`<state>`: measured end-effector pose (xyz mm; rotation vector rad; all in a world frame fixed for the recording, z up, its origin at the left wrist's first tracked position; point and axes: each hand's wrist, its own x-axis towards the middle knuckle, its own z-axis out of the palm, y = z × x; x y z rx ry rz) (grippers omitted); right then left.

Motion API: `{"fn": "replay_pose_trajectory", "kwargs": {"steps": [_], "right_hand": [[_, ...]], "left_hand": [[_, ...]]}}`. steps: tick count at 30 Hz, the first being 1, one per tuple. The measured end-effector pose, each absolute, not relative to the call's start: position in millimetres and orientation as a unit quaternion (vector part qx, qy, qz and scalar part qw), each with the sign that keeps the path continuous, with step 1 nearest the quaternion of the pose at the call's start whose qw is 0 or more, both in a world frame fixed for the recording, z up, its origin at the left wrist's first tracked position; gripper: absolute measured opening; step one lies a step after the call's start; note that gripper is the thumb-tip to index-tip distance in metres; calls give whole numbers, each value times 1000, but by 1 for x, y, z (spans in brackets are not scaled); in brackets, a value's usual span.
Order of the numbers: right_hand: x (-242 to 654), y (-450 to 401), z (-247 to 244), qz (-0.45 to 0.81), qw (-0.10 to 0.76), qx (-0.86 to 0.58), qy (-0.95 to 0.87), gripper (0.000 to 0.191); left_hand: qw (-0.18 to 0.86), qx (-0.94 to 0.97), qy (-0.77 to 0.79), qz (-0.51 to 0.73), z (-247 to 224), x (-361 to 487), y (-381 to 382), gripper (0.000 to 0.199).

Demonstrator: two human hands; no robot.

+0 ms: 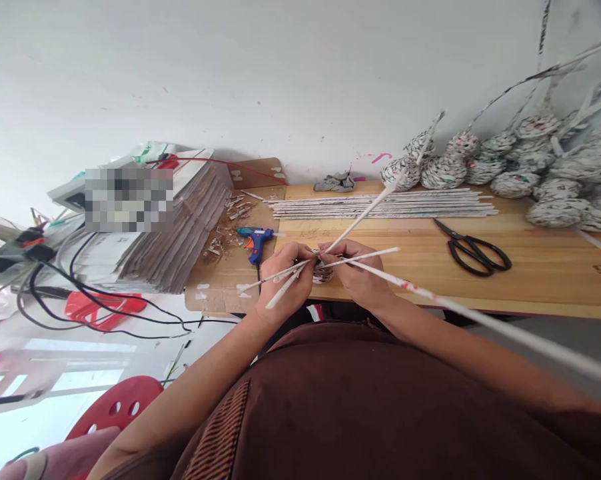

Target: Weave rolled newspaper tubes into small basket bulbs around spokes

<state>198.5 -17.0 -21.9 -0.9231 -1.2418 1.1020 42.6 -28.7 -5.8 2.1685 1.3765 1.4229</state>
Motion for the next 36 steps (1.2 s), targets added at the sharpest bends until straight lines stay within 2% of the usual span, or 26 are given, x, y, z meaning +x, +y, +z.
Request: {"fn": "replay_pose_trajectory", "kwargs": {"steps": [3, 7, 12, 17, 23, 27, 32, 36], "right_hand": [[196, -19, -33, 438, 620, -352, -548, 15], [201, -12, -41, 359, 613, -319, -627, 4], [210, -14, -39, 247, 592, -312, -701, 11], [206, -26, -37, 241, 581, -335, -702, 20], [209, -17, -26, 289, 576, -373, -668, 12], [222, -3, -6, 329, 518, -392, -685, 13], [232, 8, 11, 382, 455, -366, -716, 18], [231, 13, 10, 412, 425, -358, -722, 21]], "left_hand": [[124, 718, 477, 491, -7, 43, -28, 8], [214, 671, 500, 503, -8, 43, -24, 10], [319, 636, 475, 518, -9, 44, -21, 3], [335, 602, 485, 540, -9, 46, -20, 8], [380, 579, 483, 536, -4, 47, -25, 13], [323, 689, 444, 472, 4, 37, -30, 20], [202, 768, 415, 444, 11, 28, -28, 10], [176, 806, 375, 423, 9, 27, -20, 8]]}}
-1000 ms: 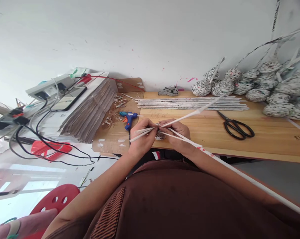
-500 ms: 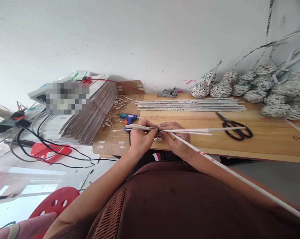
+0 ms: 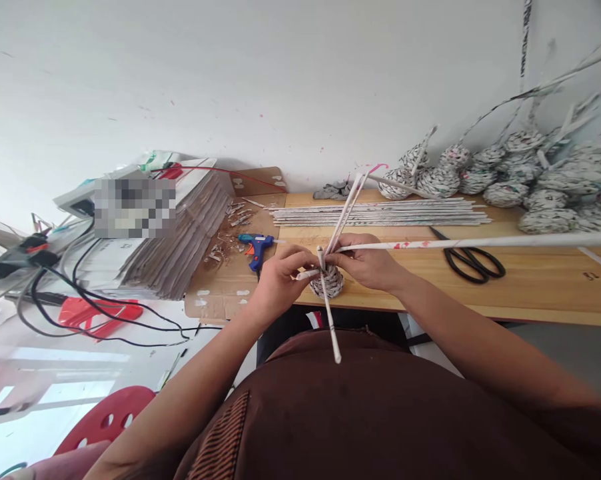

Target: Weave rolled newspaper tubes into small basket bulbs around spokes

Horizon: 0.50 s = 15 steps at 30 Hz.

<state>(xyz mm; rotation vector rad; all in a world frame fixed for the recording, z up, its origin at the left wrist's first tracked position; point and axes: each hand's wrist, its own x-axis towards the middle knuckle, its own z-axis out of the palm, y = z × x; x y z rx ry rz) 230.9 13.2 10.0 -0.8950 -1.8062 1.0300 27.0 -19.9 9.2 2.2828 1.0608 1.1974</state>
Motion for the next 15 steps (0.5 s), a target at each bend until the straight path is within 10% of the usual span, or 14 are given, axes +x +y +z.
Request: {"fn": "replay_pose_trajectory", "kwargs": {"steps": [15], "right_hand": [[221, 0, -3, 308, 499, -369, -721, 11]], "left_hand": [[245, 674, 483, 502, -6, 44, -33, 10]]}}
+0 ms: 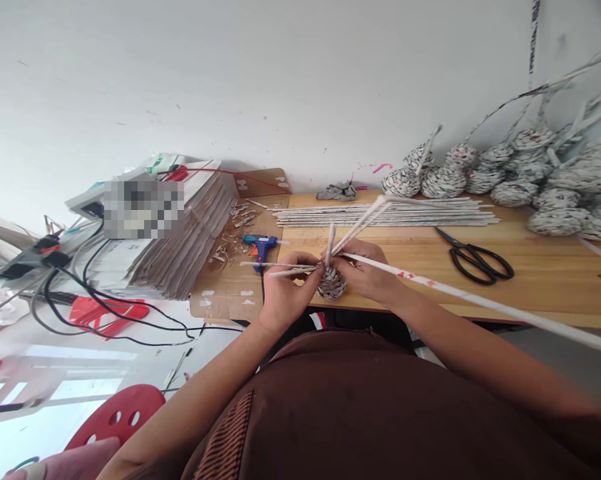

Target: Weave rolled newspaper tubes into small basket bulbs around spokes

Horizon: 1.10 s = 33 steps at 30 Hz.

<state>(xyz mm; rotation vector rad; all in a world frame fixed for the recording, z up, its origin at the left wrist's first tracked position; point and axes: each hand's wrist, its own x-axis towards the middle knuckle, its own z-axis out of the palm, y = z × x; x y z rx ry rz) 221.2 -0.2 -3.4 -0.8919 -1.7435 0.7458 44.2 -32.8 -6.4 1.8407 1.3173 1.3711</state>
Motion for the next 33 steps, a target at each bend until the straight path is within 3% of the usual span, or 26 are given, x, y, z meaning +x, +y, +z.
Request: {"fn": "replay_pose_trajectory", "kwargs": {"steps": [6, 10, 17, 24, 33], "right_hand": [[214, -6, -18, 345, 546, -331, -688, 12], [216, -7, -15, 353, 546, -349, -675, 15], [230, -3, -7, 369, 478, -360, -711, 15], [228, 1, -6, 435, 489, -335, -678, 17], [214, -3, -9, 531, 542, -319, -568, 30]], "left_hand": [[318, 630, 487, 515, -6, 39, -31, 17], [271, 656, 492, 505, -6, 37, -31, 6], [221, 689, 464, 511, 0, 40, -32, 5], [218, 731, 440, 474, 2, 38, -31, 7], [103, 808, 370, 447, 6, 36, -32, 14]]}}
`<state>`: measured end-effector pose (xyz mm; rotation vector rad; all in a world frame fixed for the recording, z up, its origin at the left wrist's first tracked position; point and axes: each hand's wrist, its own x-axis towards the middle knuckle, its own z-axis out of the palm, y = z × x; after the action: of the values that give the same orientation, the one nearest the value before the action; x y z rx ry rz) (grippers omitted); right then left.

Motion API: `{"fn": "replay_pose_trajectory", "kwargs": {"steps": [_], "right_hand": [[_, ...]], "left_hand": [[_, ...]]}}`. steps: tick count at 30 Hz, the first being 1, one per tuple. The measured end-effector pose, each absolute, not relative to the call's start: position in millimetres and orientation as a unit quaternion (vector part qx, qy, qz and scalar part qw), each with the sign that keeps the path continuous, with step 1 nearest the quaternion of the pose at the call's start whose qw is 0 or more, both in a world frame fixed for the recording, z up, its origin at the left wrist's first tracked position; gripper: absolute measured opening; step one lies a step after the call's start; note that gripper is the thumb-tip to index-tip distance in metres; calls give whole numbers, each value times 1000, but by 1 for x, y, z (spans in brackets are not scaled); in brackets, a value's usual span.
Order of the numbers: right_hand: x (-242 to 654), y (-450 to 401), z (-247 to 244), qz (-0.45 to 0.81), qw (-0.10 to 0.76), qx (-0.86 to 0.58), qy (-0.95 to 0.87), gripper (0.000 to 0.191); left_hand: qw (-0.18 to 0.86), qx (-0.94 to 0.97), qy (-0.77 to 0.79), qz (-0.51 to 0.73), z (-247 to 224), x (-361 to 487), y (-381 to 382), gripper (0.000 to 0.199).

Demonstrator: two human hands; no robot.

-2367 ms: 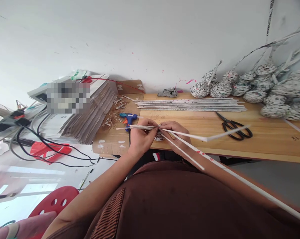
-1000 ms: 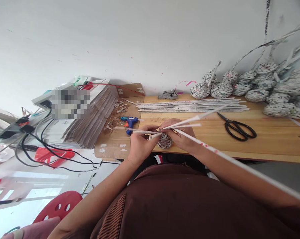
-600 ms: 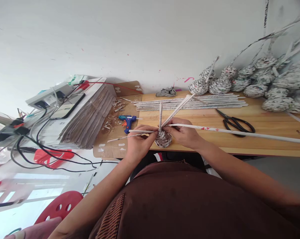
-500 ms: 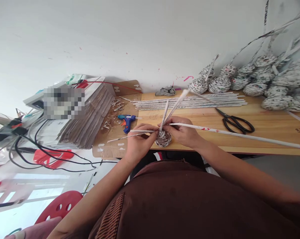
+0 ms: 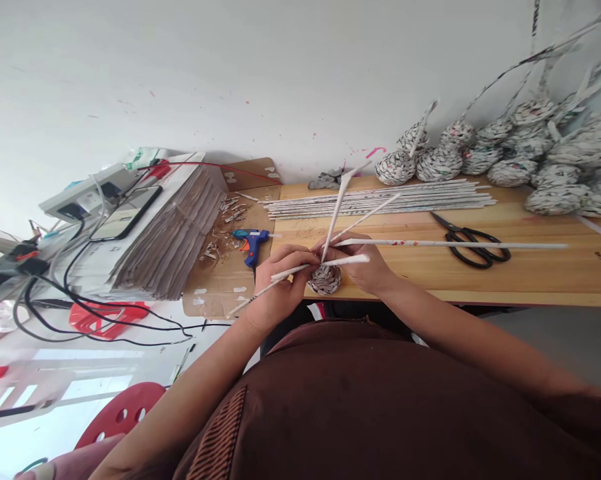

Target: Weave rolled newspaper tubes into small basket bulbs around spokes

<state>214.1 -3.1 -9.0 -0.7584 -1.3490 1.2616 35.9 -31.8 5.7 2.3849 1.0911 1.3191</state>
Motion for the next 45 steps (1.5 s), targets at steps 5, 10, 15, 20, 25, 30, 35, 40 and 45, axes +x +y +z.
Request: {"fn": "replay_pose_trajectory", "kwargs": {"steps": [5, 10, 15, 20, 25, 30, 35, 40, 45], "right_hand": [[207, -4, -12, 554, 561, -299, -538, 28], [205, -3, -22, 596, 554, -278, -511, 23], [216, 6, -33, 614, 526, -225, -544, 15], [225, 16, -28, 670, 449, -165, -567, 13], [220, 12, -23, 685, 457, -197, -532, 18], [211, 0, -22, 735, 473, -215, -434, 34], [205, -9, -23, 779, 473, -189, -366, 34], [201, -9, -26, 769, 476, -203, -375, 38], [207, -7, -23, 647, 510, -292, -485, 31]], "left_hand": [[83, 808, 380, 442, 2, 37, -34, 16], [113, 794, 384, 458, 1, 38, -34, 15], [221, 737, 412, 488, 2, 40, -32, 3], [315, 696, 430, 482, -3, 41, -30, 14], [334, 704, 423, 463, -4, 36, -27, 20], [361, 715, 410, 436, 1, 34, -25, 15], [402, 693, 410, 437, 4, 37, -26, 14], [450, 643, 412, 463, 8, 42, -29, 18], [410, 645, 452, 459, 10, 37, -25, 18]]}}
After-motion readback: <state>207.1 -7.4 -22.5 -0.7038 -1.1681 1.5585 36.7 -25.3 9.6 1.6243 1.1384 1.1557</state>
